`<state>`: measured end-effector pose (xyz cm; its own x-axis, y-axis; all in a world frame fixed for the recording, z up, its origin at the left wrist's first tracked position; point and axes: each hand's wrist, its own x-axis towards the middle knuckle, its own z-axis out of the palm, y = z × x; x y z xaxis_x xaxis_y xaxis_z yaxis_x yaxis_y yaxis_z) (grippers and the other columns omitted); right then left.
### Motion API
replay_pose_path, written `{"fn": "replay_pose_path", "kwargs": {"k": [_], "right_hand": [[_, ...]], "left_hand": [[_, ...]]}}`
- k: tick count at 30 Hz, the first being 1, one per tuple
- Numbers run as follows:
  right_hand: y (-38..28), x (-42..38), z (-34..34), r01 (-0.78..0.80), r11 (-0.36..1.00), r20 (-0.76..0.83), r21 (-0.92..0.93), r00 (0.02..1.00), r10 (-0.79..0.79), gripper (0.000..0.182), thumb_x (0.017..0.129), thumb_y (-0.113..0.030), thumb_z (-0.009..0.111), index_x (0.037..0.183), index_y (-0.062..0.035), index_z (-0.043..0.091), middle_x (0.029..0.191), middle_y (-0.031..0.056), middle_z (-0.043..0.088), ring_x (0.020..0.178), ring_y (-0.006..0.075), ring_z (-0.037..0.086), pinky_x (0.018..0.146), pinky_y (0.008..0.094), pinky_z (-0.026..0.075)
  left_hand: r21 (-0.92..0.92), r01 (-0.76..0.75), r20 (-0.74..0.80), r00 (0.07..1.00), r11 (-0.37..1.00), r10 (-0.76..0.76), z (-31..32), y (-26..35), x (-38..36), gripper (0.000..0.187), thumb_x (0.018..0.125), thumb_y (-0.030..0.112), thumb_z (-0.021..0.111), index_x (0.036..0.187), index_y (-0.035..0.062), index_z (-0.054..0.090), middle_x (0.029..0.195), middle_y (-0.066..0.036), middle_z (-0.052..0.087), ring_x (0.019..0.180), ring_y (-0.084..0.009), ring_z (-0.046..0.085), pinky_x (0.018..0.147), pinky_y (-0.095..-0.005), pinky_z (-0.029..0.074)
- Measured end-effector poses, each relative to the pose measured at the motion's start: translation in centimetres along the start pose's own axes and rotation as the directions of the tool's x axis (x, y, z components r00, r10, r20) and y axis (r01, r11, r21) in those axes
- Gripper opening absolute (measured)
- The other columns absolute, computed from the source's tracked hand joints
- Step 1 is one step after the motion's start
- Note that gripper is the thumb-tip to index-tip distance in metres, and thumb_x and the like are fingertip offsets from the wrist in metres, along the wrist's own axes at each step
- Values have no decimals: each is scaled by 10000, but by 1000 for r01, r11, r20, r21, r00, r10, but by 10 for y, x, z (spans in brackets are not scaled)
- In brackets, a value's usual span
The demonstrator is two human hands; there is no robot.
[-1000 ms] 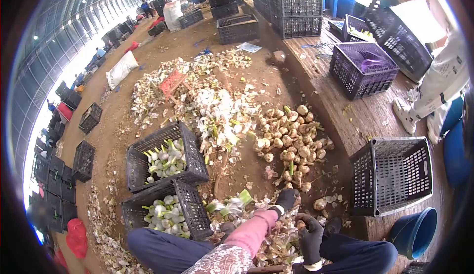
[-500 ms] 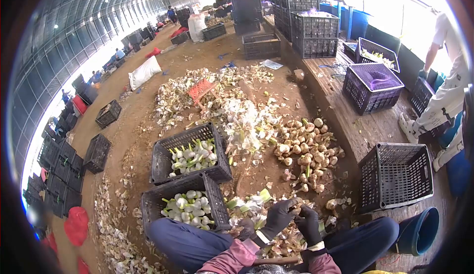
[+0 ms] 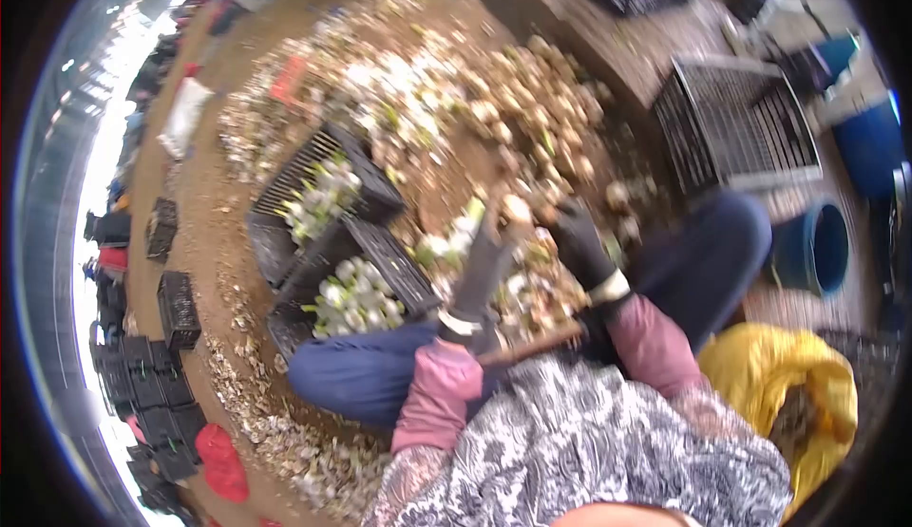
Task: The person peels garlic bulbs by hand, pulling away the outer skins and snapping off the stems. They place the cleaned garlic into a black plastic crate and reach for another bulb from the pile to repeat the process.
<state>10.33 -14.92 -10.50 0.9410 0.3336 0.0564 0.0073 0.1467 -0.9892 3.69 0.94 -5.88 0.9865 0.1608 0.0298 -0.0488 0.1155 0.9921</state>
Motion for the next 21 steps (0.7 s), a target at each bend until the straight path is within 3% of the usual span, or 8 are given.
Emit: {"fn": "replay_pose_path", "kwargs": {"k": [1, 2, 3, 6, 10, 11, 14, 21], "right_hand": [[-4, 0, 2, -51, 996, -28, 77, 998, 53, 247, 951, -222, 650, 984, 18, 701, 875, 12, 673, 767, 132, 609, 677, 301, 474], [-9, 2, 4, -75, 986, -46, 149, 996, 83, 292, 969, -261, 653, 958, 27, 695, 839, -15, 658, 729, 100, 586, 643, 288, 459], [2, 4, 3, -114, 984, -49, 138, 991, 121, 266, 960, -246, 667, 952, 17, 701, 797, -17, 636, 688, 95, 564, 627, 271, 446], [2, 1, -3, -151, 953, 28, 264, 988, 150, 134, 951, -140, 612, 893, -30, 662, 723, -4, 597, 656, 76, 537, 617, 254, 431], [-17, 1, -4, -259, 876, 22, 406, 961, 274, 71, 903, -57, 595, 897, -2, 640, 721, 5, 605, 660, 99, 581, 653, 259, 482], [-7, 1, -9, -152, 952, 23, 267, 988, 152, 83, 913, -34, 598, 894, 10, 665, 739, 9, 625, 676, 75, 580, 645, 257, 489], [-13, 4, -13, -104, 976, 3, 189, 994, 105, 104, 923, -16, 657, 830, 9, 695, 777, -12, 649, 724, 43, 560, 615, 256, 484], [-26, 3, -18, -126, 951, -7, 282, 991, 133, 157, 852, 109, 575, 932, 60, 700, 851, 5, 693, 815, 82, 638, 743, 278, 541]], "left_hand": [[-205, 83, 30, 996, 975, -79, 5, -1, -5, 688, 944, 159, 701, 1520, 7, 356, 1346, -95, 539, 1264, -170, 551, 984, -260, 490], [-157, 78, -50, 995, 985, -87, 12, 5, 0, 623, 943, 113, 678, 1489, 3, 400, 1220, -57, 575, 1120, -121, 602, 895, -211, 514], [-242, 76, -39, 995, 967, -88, 8, 1, -4, 555, 933, -6, 586, 1466, 41, 439, 1350, -77, 543, 1146, -155, 596, 1023, -311, 498], [-235, 59, -104, 991, 970, -85, 17, -4, -1, 588, 871, -106, 615, 1426, 26, 474, 1358, -85, 550, 1199, -166, 583, 1004, -287, 510], [-34, -31, -106, 994, 999, 27, 33, 7, 1, 634, 832, -139, 644, 1423, 23, 479, 1377, -85, 549, 1233, -168, 559, 1024, -295, 501], [-186, 67, -98, 991, 980, -86, 34, 9, 2, 621, 828, -151, 644, 1405, 23, 494, 1359, -80, 566, 1219, -169, 570, 1024, -299, 505], [18, -103, -34, 994, 995, 103, 29, -9, 10, 602, 821, -153, 660, 1378, 18, 511, 1355, -92, 575, 1208, -187, 591, 1020, -324, 522], [-301, 105, -42, 991, 948, -124, 30, -12, 14, 636, 804, -111, 669, 1402, 13, 491, 1268, -98, 612, 1124, -170, 631, 955, -307, 568]]}}
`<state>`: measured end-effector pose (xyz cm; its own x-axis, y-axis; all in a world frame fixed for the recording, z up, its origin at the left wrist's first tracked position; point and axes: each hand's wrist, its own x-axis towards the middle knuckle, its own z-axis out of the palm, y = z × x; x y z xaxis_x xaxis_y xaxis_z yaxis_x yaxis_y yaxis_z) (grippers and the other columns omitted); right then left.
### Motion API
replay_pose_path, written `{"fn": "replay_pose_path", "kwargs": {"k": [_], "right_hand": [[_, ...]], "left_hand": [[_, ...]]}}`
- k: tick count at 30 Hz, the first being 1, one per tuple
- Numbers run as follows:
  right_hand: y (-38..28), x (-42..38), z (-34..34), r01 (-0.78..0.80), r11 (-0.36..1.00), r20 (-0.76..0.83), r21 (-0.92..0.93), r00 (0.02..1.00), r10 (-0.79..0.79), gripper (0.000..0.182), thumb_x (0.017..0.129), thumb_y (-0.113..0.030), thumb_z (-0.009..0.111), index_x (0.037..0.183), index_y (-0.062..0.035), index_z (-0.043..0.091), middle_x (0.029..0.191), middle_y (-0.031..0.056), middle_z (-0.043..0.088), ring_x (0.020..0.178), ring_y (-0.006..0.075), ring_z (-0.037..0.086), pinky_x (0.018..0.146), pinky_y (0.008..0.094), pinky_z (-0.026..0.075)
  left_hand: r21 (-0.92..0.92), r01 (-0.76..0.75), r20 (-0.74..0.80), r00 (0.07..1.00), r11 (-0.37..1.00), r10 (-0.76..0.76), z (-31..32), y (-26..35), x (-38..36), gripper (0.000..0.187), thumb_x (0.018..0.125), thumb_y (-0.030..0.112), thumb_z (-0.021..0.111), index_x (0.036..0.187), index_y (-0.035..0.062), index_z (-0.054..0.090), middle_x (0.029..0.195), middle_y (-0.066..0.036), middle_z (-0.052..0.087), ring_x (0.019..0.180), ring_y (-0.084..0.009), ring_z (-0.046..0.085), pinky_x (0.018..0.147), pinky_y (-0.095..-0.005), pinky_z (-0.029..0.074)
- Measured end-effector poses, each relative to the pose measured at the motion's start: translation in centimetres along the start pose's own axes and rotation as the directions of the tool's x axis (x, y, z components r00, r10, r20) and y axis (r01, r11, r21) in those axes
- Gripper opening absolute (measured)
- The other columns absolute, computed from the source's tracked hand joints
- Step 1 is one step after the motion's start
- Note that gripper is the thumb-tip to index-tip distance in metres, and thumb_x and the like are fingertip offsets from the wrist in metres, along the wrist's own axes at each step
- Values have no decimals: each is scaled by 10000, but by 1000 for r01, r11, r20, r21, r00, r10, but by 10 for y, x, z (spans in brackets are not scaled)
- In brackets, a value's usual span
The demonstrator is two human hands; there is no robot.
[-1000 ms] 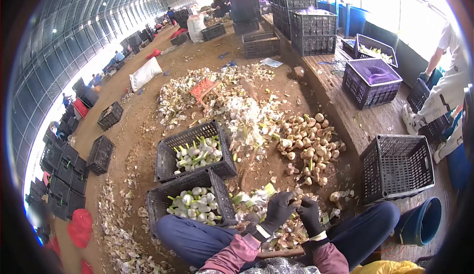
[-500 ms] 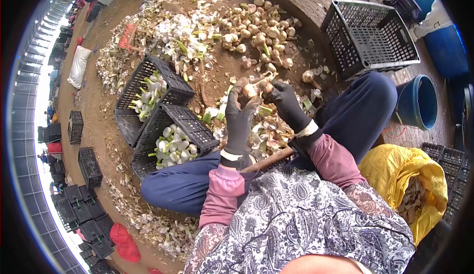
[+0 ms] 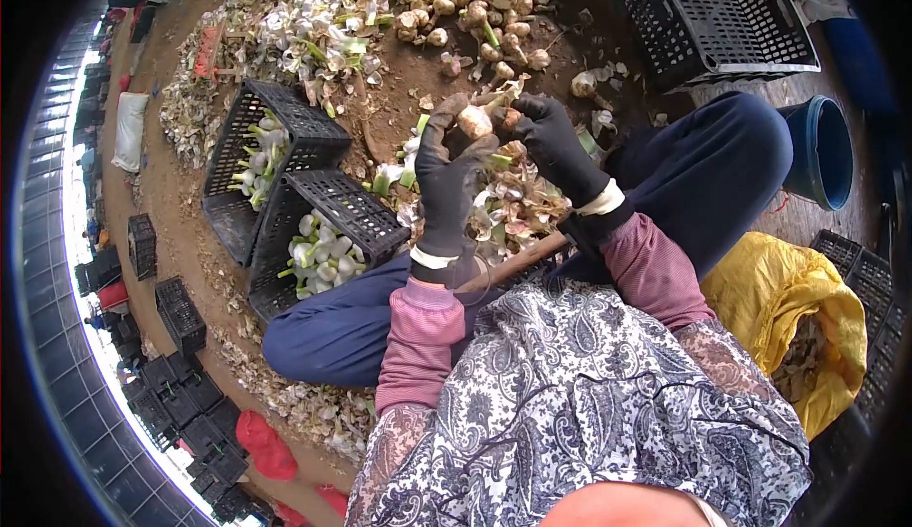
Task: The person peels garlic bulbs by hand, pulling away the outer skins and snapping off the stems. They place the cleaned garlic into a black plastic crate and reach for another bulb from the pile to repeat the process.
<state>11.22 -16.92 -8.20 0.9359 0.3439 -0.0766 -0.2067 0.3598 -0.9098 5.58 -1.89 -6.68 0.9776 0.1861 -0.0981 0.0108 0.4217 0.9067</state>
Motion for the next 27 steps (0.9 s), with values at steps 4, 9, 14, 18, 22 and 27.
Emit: {"fn": "replay_pose_path", "kwargs": {"k": [4, 9, 14, 18, 22, 27], "right_hand": [[11, 3, -8, -51, 997, 7, -63, 999, 51, 254, 801, 179, 537, 964, 67, 696, 920, 18, 702, 832, 100, 651, 744, 281, 544], [1, 3, 1, 276, 563, 88, -779, 937, -338, 244, 723, 39, 689, 942, -67, 697, 910, 144, 651, 867, 340, 675, 733, 369, 554], [-3, -3, 14, 360, 401, 189, -842, 895, -405, 243, 715, -60, 760, 943, -69, 677, 949, 126, 666, 887, 348, 680, 749, 416, 562], [12, 2, -1, 245, 856, 28, -456, 965, -261, 182, 775, 23, 715, 944, -11, 659, 899, 108, 678, 830, 254, 694, 737, 339, 574], [14, 4, 0, 16, 1000, -98, 4, 995, -16, 70, 924, -8, 633, 981, 31, 649, 883, 69, 683, 769, 154, 657, 744, 294, 557], [26, 20, -47, 97, 968, -216, 232, 975, -46, 183, 1007, -140, 574, 1082, 1, 664, 880, 23, 664, 795, 138, 646, 736, 304, 545]], "left_hand": [[-29, 28, 45, 999, 999, -26, -7, -2, 0, 565, 893, -79, 611, 1436, 13, 481, 1235, -107, 635, 1037, -155, 655, 918, -284, 554], [-230, 201, 113, 977, 952, -179, -18, -27, 6, 432, 1065, 416, 459, 1270, 59, 591, 1105, -90, 686, 969, -205, 687, 822, -321, 564], [143, 75, -117, 991, 987, -58, -16, -43, 7, 412, 1066, 351, 417, 1257, 26, 584, 966, -65, 677, 830, -134, 664, 656, -259, 545], [160, 187, 43, 980, 969, -196, -12, -10, 4, 417, 1059, 414, 435, 1194, 56, 601, 731, 31, 581, 524, -47, 473, 447, -207, 347], [-83, 350, 194, 924, 933, -330, -2, 16, 8, 466, 1031, 529, 486, 1057, 83, 619, 625, 32, 489, 447, -32, 356, 380, -195, 255], [-204, 400, 415, 862, 893, -291, -14, 25, -7, 708, 1024, 566, 483, 1541, 95, 369, 774, -27, 609, 486, -57, 423, 393, -212, 322]]}}
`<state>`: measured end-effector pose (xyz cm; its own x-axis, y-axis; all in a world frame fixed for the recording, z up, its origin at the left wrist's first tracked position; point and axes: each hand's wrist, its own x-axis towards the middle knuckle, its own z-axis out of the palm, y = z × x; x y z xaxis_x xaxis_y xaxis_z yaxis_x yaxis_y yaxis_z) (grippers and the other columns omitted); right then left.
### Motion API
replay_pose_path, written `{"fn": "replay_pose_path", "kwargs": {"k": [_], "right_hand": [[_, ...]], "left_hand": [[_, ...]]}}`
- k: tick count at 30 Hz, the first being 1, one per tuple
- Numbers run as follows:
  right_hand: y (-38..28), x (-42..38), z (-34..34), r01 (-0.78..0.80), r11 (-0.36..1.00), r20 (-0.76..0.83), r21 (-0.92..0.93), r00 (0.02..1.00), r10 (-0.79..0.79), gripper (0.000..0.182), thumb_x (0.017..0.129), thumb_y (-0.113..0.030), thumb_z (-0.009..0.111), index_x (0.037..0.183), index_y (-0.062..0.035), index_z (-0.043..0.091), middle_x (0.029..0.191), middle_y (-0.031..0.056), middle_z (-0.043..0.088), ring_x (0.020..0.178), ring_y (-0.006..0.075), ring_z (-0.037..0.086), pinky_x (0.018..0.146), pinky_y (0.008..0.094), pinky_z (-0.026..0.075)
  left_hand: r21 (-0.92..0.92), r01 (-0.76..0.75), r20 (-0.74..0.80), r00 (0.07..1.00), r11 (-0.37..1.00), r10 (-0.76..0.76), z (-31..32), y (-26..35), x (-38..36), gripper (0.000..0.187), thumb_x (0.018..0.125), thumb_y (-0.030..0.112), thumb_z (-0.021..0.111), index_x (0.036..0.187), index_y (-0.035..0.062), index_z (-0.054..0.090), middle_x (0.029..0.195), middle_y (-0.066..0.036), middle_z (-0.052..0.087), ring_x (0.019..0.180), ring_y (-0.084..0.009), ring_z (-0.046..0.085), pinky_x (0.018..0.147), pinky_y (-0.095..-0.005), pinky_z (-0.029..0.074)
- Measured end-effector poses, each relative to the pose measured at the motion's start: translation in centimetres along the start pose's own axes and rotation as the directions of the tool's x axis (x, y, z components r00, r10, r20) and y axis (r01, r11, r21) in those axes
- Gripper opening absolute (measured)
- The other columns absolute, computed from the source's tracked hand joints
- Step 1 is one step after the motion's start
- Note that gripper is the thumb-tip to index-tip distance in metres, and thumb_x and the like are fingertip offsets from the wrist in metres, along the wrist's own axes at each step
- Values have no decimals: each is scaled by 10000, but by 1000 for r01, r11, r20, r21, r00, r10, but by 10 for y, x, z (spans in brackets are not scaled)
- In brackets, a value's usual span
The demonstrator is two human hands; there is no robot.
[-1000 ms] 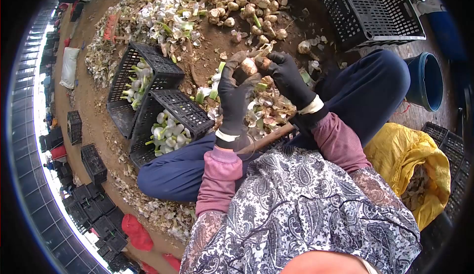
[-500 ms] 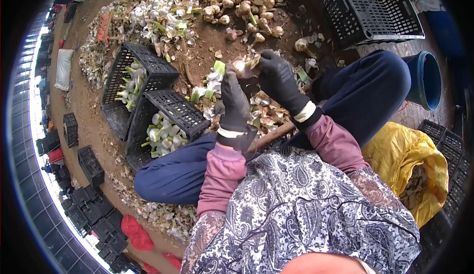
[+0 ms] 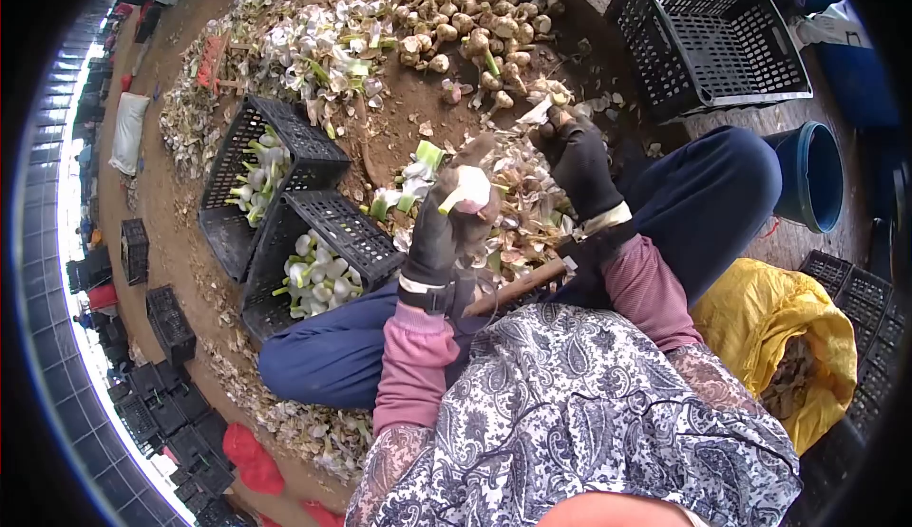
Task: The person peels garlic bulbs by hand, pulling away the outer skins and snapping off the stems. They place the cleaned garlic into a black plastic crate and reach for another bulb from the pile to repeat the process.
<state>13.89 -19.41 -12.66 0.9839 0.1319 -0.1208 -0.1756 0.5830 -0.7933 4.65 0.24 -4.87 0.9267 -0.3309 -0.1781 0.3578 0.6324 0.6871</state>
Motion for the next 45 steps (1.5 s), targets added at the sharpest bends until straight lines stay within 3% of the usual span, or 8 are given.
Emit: {"fn": "replay_pose_path", "kwargs": {"k": [4, 5, 12, 16, 30, 33, 39, 45], "right_hand": [[-10, -20, 19, -233, 863, 313, -448, 863, 396, 543, 841, 32, 666, 1374, -18, 575, 1268, 81, 668, 1125, 178, 626, 990, 327, 495], [-2, -26, 17, 303, 545, 482, -782, 848, 221, 577, 833, 19, 662, 1399, -24, 554, 1375, 93, 607, 1300, 222, 539, 1126, 370, 406], [-17, -25, 47, 301, 802, 573, -515, 817, 61, 599, 825, -212, 800, 1364, -71, 581, 1339, 143, 618, 1274, 275, 564, 1099, 395, 413], [-8, -32, 51, 190, 833, 406, -519, 913, 45, 559, 813, -111, 804, 1333, -63, 606, 1194, 101, 681, 1065, 229, 650, 970, 349, 501], [-16, -37, 57, 207, 740, 269, -640, 962, -36, 405, 761, -1, 766, 1135, -17, 611, 941, 78, 635, 834, 154, 620, 770, 312, 523], [-13, -35, 55, 192, 766, 283, -614, 959, -14, 373, 782, 7, 754, 1128, -14, 615, 975, 69, 650, 865, 131, 620, 773, 298, 520], [-9, -33, 52, -24, 947, 298, -320, 947, 124, 391, 868, -32, 720, 1240, -16, 601, 1136, 70, 676, 1006, 123, 643, 872, 286, 526], [-29, -28, 55, 228, 952, 318, -205, 935, -155, 413, 1054, -330, 558, 1314, -9, 571, 1179, 83, 672, 1038, 155, 642, 908, 317, 521]], "left_hand": [[89, -149, -238, 957, 985, 166, -8, -8, -8, 751, 1014, 614, 461, 1536, 84, 359, 845, -25, 620, 627, -88, 543, 511, -232, 444], [147, -170, -288, 935, 974, 207, -13, -11, -9, 756, 1013, 621, 456, 1533, 80, 358, 863, -25, 622, 656, -95, 563, 538, -237, 467], [836, -253, -79, 821, 486, 565, -45, -30, 1, 517, 1088, 392, 428, 1404, -8, 516, 1238, -127, 663, 1092, -190, 648, 966, -283, 501], [834, -82, -309, 750, 546, 585, 9, -3, 8, 319, 1022, 219, 610, 1250, 1, 658, 1058, -88, 729, 958, -140, 684, 830, -290, 552], [948, 98, 153, 697, -304, 701, 9, -11, 15, 216, 833, 87, 777, 1029, 22, 714, 943, -169, 722, 848, -326, 716, 769, -377, 563], [979, 115, 32, 721, -165, 693, 9, -7, 16, 234, 828, 102, 794, 1017, 3, 698, 901, -120, 734, 777, -257, 719, 702, -348, 563], [533, -158, -450, 779, 831, 436, -4, -8, 14, 99, 935, 110, 696, 963, 17, 679, 807, 6, 671, 676, -86, 627, 590, -250, 512], [40, -96, -432, 896, 995, 104, -16, -44, 3, 124, 970, 96, 636, 1069, 38, 683, 898, -24, 681, 719, -147, 659, 651, -264, 549]]}}
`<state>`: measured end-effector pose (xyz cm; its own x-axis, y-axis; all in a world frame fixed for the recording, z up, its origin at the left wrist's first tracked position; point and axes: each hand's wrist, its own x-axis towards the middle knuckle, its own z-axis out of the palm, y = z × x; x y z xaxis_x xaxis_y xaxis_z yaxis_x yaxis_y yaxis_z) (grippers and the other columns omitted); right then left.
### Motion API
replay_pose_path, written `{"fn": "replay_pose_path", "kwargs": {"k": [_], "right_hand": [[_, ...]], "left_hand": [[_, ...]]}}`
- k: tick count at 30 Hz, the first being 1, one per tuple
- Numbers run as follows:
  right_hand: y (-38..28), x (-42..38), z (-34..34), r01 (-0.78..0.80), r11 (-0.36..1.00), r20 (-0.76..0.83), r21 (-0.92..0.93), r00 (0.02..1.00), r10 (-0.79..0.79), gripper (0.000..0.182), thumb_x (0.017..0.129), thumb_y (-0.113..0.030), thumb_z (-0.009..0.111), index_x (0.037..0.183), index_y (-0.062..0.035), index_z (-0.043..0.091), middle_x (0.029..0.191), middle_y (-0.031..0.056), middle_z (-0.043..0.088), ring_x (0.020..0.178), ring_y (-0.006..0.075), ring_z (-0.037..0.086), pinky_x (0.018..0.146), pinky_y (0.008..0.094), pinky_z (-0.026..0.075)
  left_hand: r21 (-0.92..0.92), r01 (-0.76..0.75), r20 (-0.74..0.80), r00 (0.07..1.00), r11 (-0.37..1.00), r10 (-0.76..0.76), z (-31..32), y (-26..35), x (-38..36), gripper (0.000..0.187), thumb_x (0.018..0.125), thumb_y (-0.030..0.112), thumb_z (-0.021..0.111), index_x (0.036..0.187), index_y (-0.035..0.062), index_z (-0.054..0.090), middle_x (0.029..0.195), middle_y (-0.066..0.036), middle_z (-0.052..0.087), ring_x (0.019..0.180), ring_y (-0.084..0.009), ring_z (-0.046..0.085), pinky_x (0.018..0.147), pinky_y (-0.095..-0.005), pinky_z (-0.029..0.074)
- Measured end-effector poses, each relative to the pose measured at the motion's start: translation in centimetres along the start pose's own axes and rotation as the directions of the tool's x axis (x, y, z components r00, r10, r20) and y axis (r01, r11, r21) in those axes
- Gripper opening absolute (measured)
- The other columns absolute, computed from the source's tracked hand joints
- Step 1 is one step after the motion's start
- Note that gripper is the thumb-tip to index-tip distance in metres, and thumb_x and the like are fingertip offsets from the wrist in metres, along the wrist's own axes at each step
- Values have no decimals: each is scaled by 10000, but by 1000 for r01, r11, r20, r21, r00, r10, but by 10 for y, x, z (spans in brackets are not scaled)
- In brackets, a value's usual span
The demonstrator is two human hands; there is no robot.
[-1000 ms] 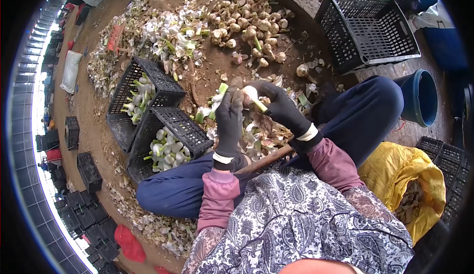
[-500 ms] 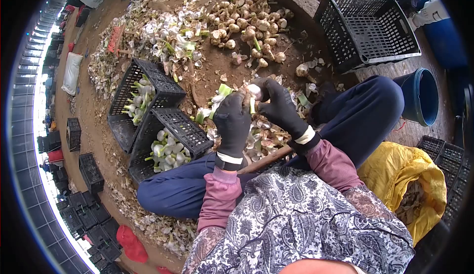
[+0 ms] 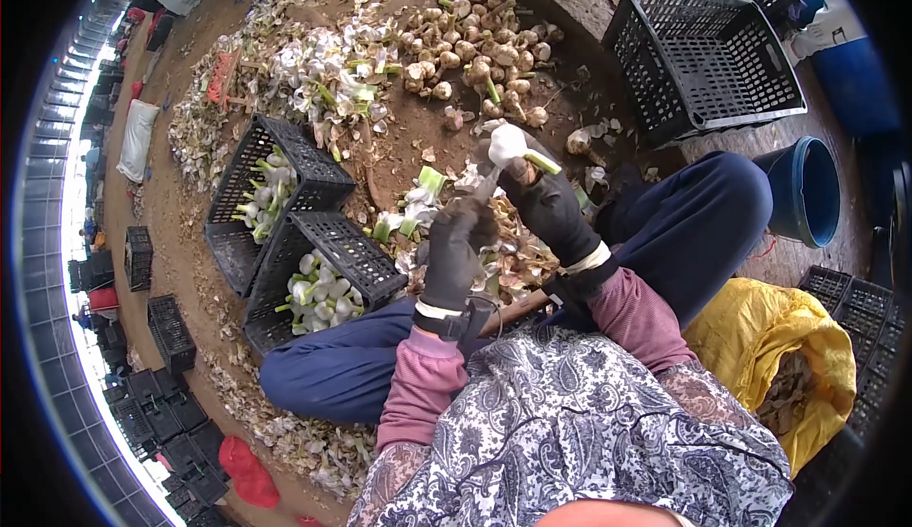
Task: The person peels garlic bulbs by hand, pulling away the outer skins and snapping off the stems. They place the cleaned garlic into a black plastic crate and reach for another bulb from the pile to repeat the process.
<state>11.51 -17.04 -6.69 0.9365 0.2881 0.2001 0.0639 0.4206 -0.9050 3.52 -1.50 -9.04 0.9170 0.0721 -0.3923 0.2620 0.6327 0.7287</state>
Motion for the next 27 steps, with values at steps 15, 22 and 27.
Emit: {"fn": "replay_pose_path", "kwargs": {"k": [15, 22, 27], "right_hand": [[23, -6, -7, -372, 928, -33, -8, 928, 372, 409, 920, 2, 676, 1322, -29, 607, 1203, 65, 692, 1068, 134, 644, 943, 292, 521], [26, -9, 0, -401, 906, -5, 134, 914, 405, 198, 947, -81, 669, 1131, -9, 665, 996, 48, 709, 856, 111, 665, 760, 269, 539], [33, -8, -21, -487, 873, -94, -22, 870, 484, 149, 935, -67, 629, 1068, -3, 652, 928, 16, 682, 768, 73, 571, 709, 238, 473]], "left_hand": [[25, -115, 12, 993, 993, 114, -9, 27, 16, 354, 1039, 167, 558, 1356, 10, 545, 1120, -89, 667, 983, -139, 659, 842, -309, 564], [51, -165, 78, 984, 985, 161, 0, 14, 15, 274, 1070, 177, 483, 1235, 3, 615, 1149, -113, 667, 1062, -205, 654, 906, -336, 573], [-300, -246, 35, 963, 922, 269, -50, 56, 26, 467, 961, 248, 673, 1327, -13, 546, 1303, -184, 616, 1127, -265, 642, 924, -377, 580]]}}
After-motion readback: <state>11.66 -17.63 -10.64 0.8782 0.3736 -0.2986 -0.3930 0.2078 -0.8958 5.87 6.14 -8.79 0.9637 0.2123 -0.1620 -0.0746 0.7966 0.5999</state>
